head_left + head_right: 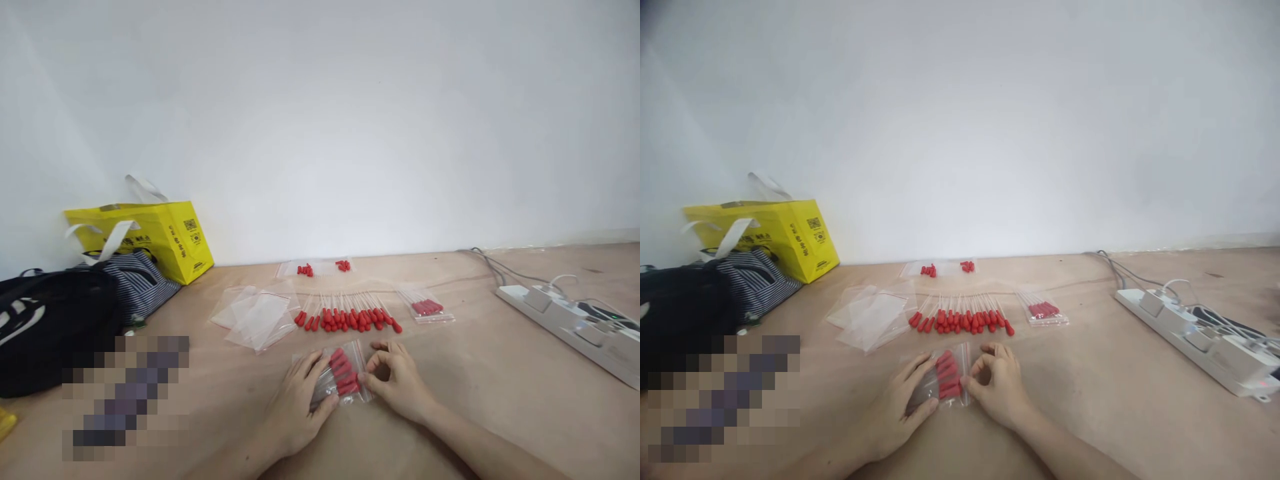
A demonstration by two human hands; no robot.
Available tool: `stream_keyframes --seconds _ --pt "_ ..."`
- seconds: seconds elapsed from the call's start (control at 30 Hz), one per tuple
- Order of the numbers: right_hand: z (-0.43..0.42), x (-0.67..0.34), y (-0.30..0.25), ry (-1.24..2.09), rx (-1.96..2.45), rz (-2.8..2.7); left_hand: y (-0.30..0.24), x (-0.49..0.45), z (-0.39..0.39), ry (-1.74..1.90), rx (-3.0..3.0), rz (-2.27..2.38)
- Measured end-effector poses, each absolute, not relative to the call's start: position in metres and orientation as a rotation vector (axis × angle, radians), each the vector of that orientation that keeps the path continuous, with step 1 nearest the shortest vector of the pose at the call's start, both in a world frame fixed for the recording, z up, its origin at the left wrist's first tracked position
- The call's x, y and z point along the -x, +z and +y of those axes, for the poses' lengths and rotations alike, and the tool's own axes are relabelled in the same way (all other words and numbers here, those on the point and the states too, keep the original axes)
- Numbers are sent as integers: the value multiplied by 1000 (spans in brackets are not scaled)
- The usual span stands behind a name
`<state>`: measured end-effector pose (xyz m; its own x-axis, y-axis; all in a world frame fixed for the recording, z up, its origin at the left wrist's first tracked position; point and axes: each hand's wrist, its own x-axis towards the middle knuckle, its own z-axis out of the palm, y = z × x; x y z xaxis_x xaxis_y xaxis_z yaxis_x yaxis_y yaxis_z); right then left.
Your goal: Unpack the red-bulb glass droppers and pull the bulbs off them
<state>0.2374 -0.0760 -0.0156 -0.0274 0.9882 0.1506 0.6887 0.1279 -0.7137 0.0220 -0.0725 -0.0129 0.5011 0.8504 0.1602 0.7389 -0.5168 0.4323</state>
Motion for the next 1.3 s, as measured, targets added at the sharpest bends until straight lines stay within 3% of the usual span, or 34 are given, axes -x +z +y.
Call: stream_keyframes --seconds 0.33,0.47,0.83,1.3 --pt "-77 -234 -13 686 1535 -1792 10 -43 -45 659 -2502 1068" --pt "-77 -235 -11 686 1519 -1840 18 -57 -30 520 -2723 828" --pt "-76 -237 -11 709 1507 -1863 17 -73 -8 311 -2985 767" --pt "-69 -241 -19 643 1539 -1913 8 -67 -12 613 -2971 667"
